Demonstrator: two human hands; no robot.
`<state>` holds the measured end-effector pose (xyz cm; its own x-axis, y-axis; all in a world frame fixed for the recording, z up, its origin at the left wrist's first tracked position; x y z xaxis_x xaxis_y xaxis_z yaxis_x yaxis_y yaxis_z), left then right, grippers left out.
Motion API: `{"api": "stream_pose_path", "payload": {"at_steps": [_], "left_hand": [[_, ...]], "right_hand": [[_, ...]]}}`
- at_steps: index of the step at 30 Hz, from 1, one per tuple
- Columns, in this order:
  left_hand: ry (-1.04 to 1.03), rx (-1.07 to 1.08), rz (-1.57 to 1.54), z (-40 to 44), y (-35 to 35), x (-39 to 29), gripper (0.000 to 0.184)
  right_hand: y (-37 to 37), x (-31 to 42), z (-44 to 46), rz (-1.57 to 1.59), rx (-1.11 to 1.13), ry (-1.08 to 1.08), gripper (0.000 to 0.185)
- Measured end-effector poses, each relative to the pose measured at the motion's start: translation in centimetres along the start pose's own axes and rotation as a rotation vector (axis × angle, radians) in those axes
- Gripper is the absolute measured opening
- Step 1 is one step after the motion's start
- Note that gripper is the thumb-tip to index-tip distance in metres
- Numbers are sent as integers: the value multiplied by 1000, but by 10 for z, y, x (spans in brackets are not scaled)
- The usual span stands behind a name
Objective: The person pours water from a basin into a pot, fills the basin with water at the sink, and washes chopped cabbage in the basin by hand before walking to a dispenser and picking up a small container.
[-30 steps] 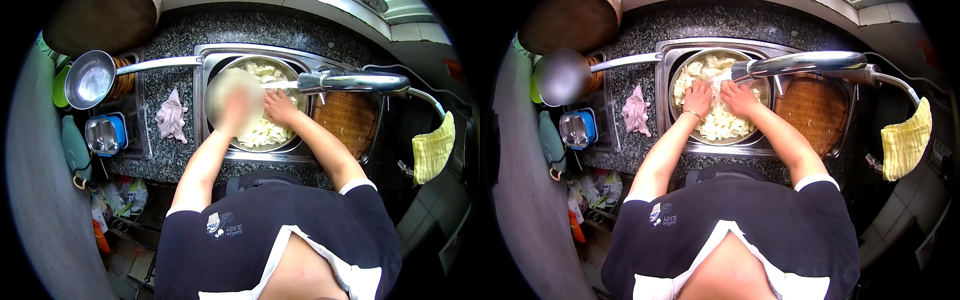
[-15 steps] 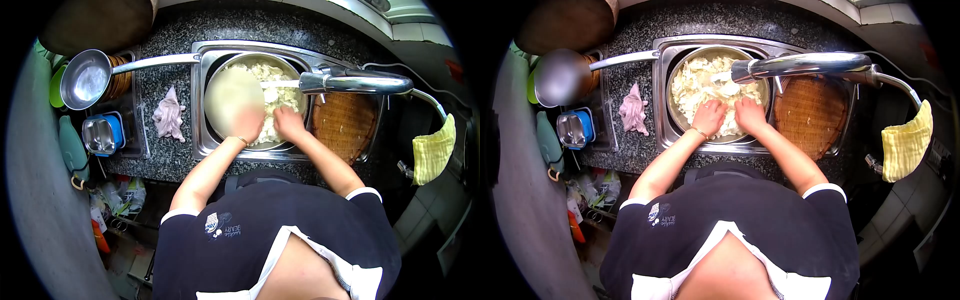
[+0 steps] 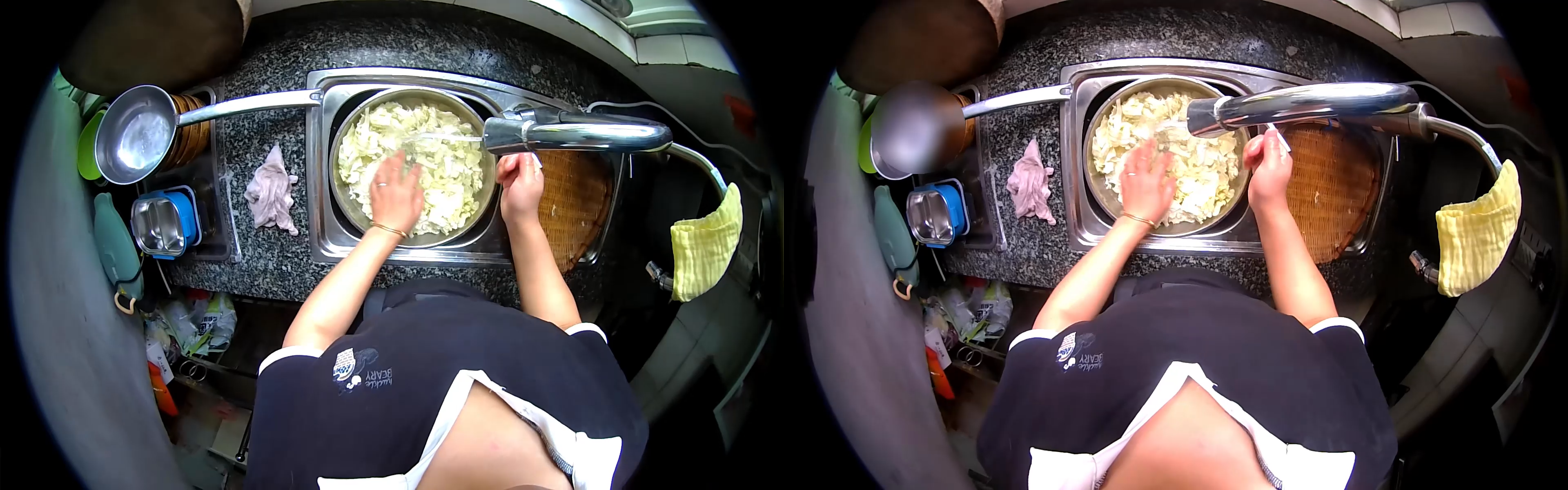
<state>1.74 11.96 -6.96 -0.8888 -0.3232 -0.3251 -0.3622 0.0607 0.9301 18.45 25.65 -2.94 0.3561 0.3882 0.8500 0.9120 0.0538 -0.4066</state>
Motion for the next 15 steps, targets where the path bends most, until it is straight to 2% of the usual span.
{"api": "stream_pose_path", "payload": {"at_steps": [1, 2, 4, 5, 6, 8, 9, 10, 12, 14, 15], "left_hand": [[52, -69, 83, 4, 7, 8, 46], [66, -129, 88, 8, 11, 21, 46], [142, -207, 149, 18, 18, 40, 45], [142, -210, 151, 26, 13, 45, 45], [184, -177, 110, 32, 0, 51, 42], [227, -153, 68, 35, -17, 57, 39], [60, -106, 29, 36, -23, 51, 38], [-107, -57, -6, 38, -29, 48, 36], [-161, 28, -47, 40, -25, 52, 36], [23, -31, 168, 40, 6, 49, 38], [34, -85, 143, 40, -13, 55, 41]], "right_hand": [[-2, -6, 1, 32, -94, 34, 40], [-6, -11, 1, 68, -86, 40, 37], [-14, -40, 11, -356, 138, -49, 25], [-26, -52, 13, -658, 280, 42, 22], [-46, -62, 9, -960, 420, 137, 24], [-55, -86, 8, -1542, 471, 60, 30], [-62, -98, 7, -1875, 712, 164, 38], [-60, -111, 0, -1875, 877, 252, 41], [-45, -120, 11, -1915, 940, 182, 43], [-53, -85, 15, -1798, 710, -75, 53], [-41, -96, 16, -1784, 681, -18, 62]]}}
Point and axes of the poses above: each hand's wrist, its own z-axis towards the middle knuckle, its own y-axis out of the back of the hand, x = y × z, the point moved 4 cm from there along z, towards the middle knuckle, and after that the axes turned 7 degrees about z, right-handed, at the moved point
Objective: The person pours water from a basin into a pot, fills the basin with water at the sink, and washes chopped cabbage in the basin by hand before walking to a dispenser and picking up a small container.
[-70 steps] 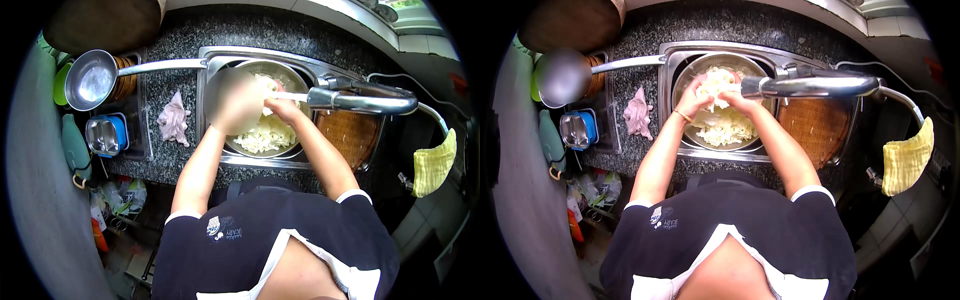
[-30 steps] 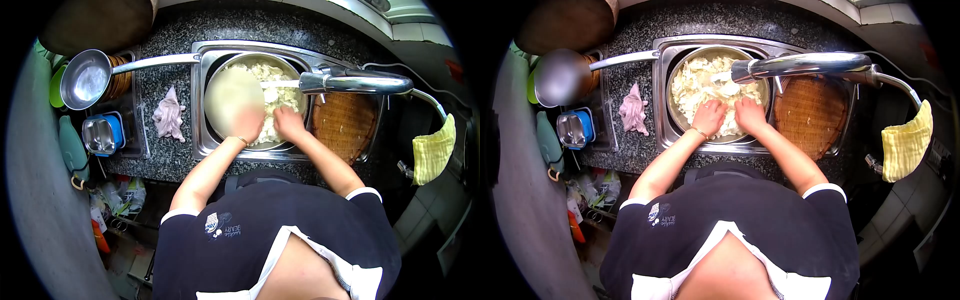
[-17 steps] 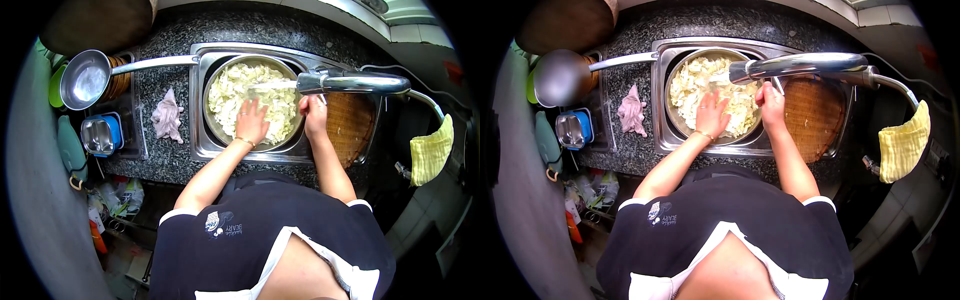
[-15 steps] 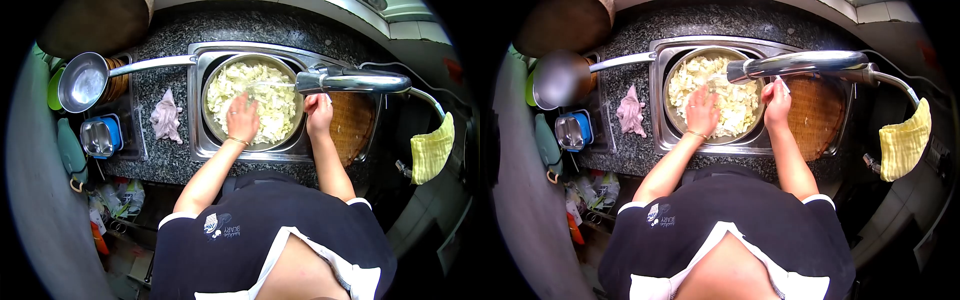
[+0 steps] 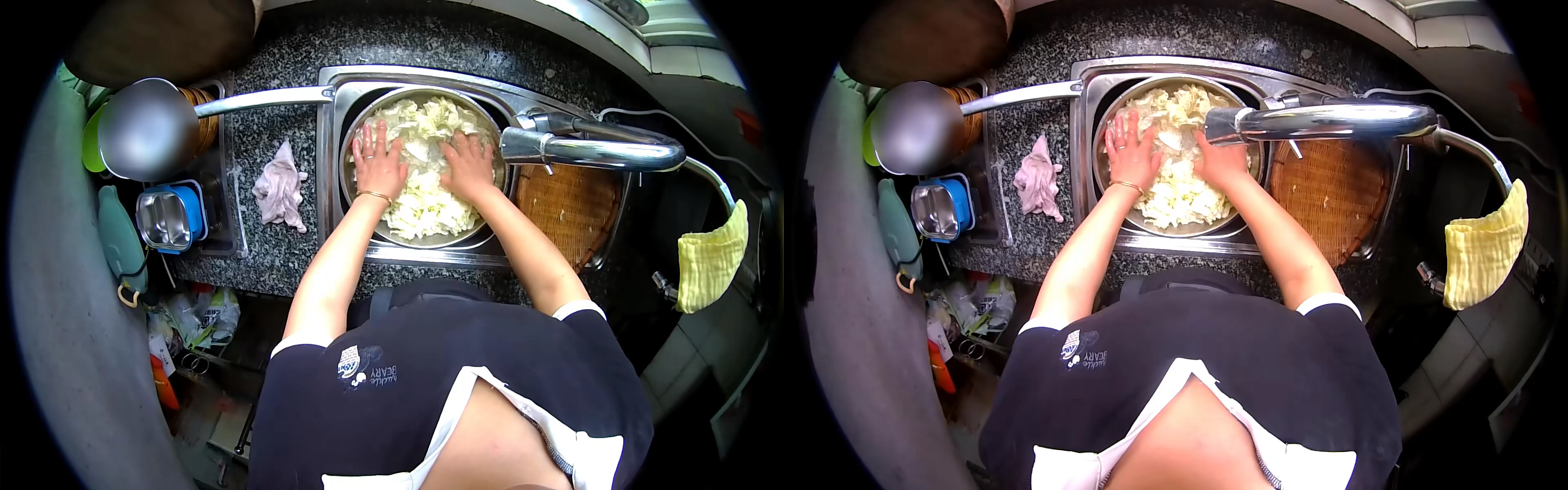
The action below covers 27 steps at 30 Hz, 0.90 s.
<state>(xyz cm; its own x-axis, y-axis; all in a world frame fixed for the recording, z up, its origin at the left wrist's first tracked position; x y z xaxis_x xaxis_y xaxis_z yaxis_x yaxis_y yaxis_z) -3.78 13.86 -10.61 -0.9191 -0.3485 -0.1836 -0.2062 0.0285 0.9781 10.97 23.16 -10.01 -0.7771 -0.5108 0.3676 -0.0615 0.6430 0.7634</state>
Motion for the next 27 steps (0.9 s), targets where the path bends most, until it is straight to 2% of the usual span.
{"api": "stream_pose_path", "payload": {"at_steps": [1, 3, 5, 7, 8, 9, 11, 12, 13, 15, 16, 17, 19, 20, 21, 23, 25, 27], "left_hand": [[-2, -1, -2, -2, -1, -7, 41], [-215, 167, 135, -7, -8, -31, 46], [-254, 190, 116, -14, -10, -31, 49], [-30, 83, -124, -14, -3, -19, 44], [-33, 11, -116, -16, -6, -20, 39], [-31, 18, -116, -20, -6, -21, 39], [-317, 196, -266, -21, -7, -29, 36], [-364, 79, -505, -18, 0, -26, 35], [-359, 77, -501, -15, 0, -22, 35], [-6, -22, -315, -9, 2, -3, 37], [193, -138, -273, -6, 5, -1, 39], [189, -140, -274, -5, 5, -1, 39], [-63, 141, -126, -1, -5, -10, 47], [-61, 136, -125, 1, -4, -6, 47], [-79, 123, -81, 3, 5, -3, 44], [-117, 103, 5, 5, 19, 4, 38], [-96, 83, -78, 13, 14, 14, 31], [11, 90, -497, 18, 7, 22, 30]], "right_hand": [[-4, -2, 0, -2, -1, -2, 62], [-11, 7, -1, -86, 178, 238, 63], [1, 0, 0, -43, 259, 274, 60], [15, -14, 7, 217, -71, 65, 54], [19, -18, -1, 244, -266, 61, 44], [14, -17, -4, 246, -260, 59, 44], [6, -5, -1, 82, -206, 250, 38], [13, 0, 1, 39, -151, 153, 34], [13, 2, 5, 41, -150, 159, 34], [23, 0, 8, 135, -553, 167, 35], [20, 4, 15, 108, -566, 205, 35], [16, 2, 16, 106, -571, 203, 35], [8, 21, 19, -200, -196, 393, 36], [11, 15, 23, -233, 1, 347, 39], [10, 15, 25, -234, 0, 351, 39], [13, 5, 30, -26, -143, 159, 44], [13, 12, 23, -10, -142, 161, 50], [20, 16, 12, 221, -93, 420, 61]]}}
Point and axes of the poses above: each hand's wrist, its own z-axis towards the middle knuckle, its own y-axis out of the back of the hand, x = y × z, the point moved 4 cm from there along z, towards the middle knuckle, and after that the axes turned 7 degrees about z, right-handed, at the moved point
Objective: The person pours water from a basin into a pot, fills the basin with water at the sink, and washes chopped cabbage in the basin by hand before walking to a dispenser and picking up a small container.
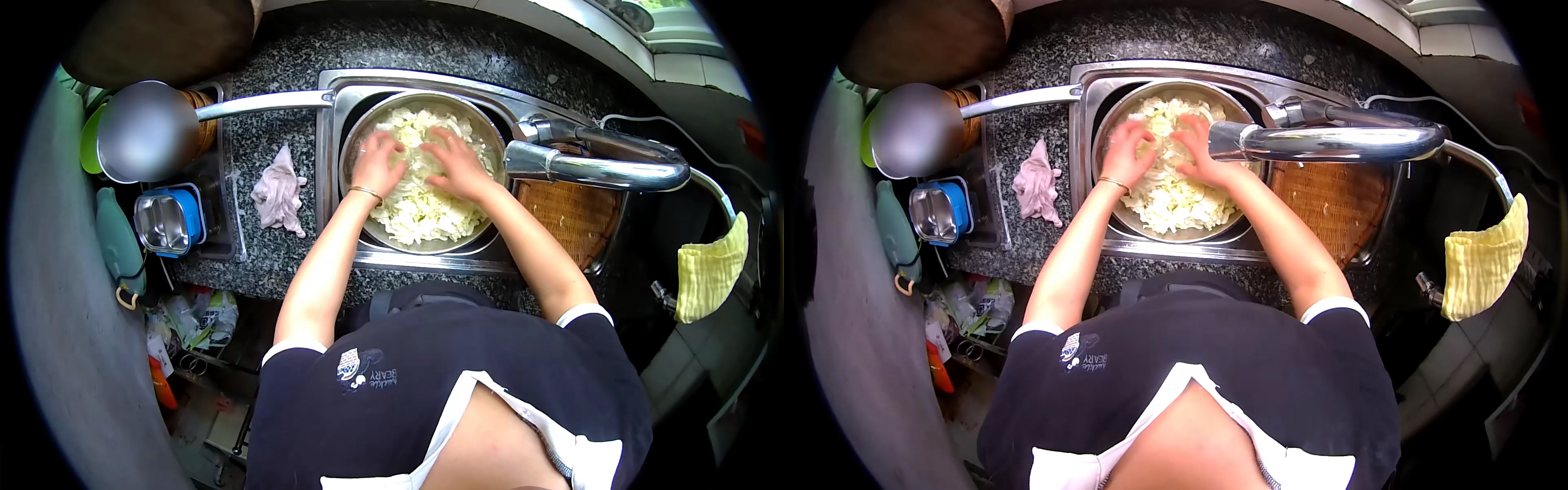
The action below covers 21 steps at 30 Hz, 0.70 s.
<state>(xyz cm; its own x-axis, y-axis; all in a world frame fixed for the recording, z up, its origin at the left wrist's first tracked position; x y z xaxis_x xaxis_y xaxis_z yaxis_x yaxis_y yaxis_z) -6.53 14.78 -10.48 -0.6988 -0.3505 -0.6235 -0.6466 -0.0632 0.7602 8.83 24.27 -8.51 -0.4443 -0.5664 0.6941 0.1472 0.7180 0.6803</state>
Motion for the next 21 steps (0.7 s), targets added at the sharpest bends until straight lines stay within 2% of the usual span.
{"api": "stream_pose_path", "payload": {"at_steps": [1, 2, 4, 5, 7, 8, 11, 14, 16, 17, 19, 20, 21], "left_hand": [[92, -45, 116, 0, 21, -14, 35], [159, -37, 154, 0, 30, -16, 64], [338, 200, 232, 1, 40, -23, 95], [337, 199, 233, 3, 39, -25, 95], [399, 397, 250, 11, 27, -25, 112], [394, 396, 251, 19, 22, -25, 112], [225, 328, -14, 41, -4, -24, 111], [43, 265, -218, 54, -20, -17, 94], [7, 237, -213, 47, -8, -28, 80], [-54, 206, -202, 41, 1, -35, 75], [-110, 193, -198, 20, 14, -44, 71], [-138, 165, -90, 11, 20, -47, 69], [-168, 132, 19, 6, 25, -48, 68]], "right_hand": [[13, 4, -2, -64, -28, -141, 74], [22, 9, -5, -66, -24, -139, 74], [40, 2, -14, 71, -163, -333, 93], [32, -9, -15, 57, -100, -430, 103], [25, -15, -6, 80, -53, -485, 105], [21, -21, 0, 104, -4, -535, 107], [5, -42, 22, 230, 6, -459, 107], [6, -33, 31, 403, -20, -403, 97], [13, -29, 27, 543, -85, -174, 86], [16, -26, 19, 487, -147, -103, 75], [23, -17, 3, 436, -138, -67, 73], [30, -10, -2, 375, -135, -16, 71], [35, -4, -6, 266, -74, -86, 68]]}}
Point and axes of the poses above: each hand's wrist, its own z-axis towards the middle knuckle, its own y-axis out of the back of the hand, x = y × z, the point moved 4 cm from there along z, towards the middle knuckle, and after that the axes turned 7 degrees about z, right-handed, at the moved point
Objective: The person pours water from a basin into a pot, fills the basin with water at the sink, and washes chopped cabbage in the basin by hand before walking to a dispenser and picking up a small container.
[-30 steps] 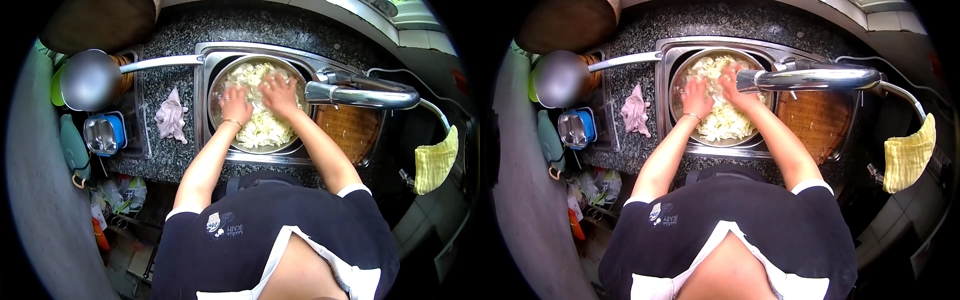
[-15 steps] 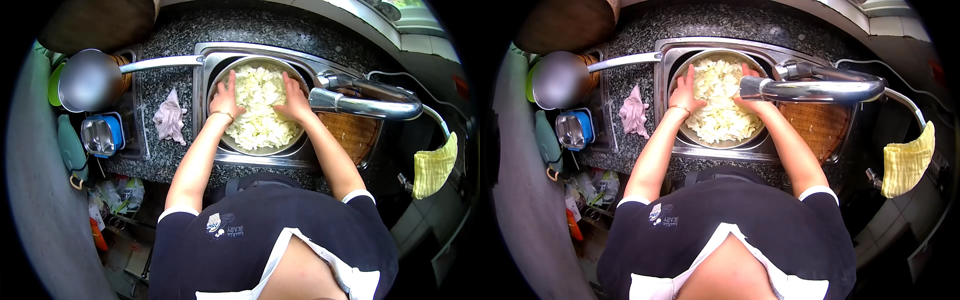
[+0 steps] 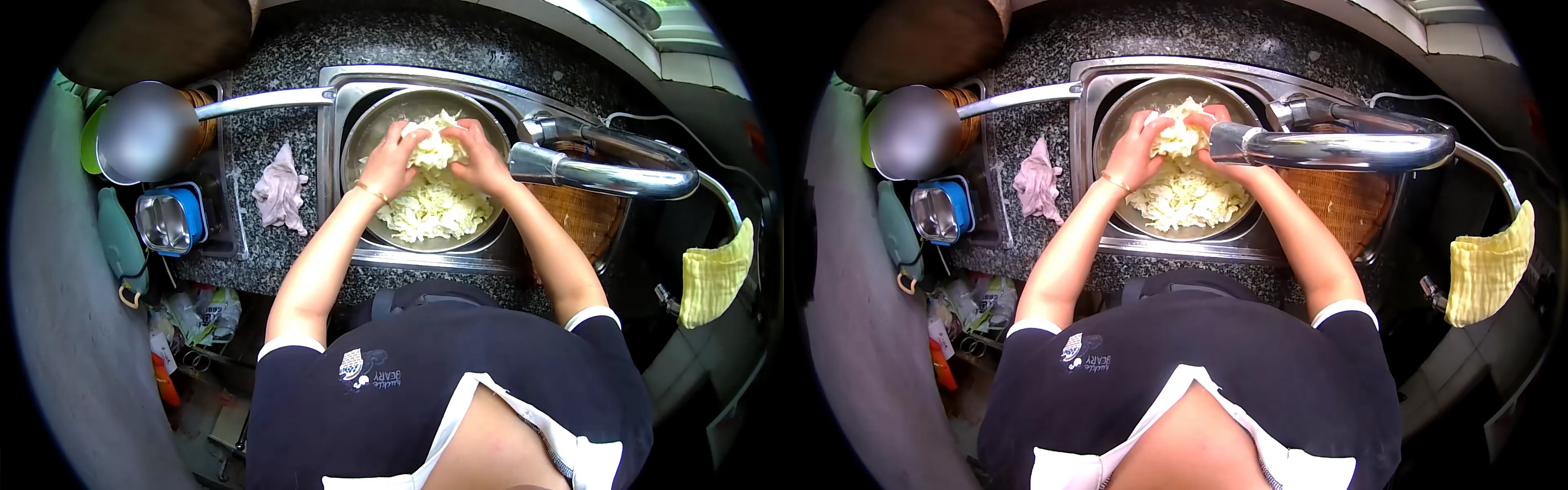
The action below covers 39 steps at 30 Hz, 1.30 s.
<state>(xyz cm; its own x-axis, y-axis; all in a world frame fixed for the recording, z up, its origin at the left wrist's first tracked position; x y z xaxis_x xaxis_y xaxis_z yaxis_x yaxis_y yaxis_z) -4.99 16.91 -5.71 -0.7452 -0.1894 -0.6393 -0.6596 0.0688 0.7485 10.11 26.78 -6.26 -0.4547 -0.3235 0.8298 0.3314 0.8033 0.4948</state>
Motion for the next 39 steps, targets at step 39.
{"api": "stream_pose_path", "payload": {"at_steps": [39], "left_hand": [[-183, -196, -514, -76, 56, -96, 77]], "right_hand": [[-7, 108, -90, 31, -778, 302, 47]]}}
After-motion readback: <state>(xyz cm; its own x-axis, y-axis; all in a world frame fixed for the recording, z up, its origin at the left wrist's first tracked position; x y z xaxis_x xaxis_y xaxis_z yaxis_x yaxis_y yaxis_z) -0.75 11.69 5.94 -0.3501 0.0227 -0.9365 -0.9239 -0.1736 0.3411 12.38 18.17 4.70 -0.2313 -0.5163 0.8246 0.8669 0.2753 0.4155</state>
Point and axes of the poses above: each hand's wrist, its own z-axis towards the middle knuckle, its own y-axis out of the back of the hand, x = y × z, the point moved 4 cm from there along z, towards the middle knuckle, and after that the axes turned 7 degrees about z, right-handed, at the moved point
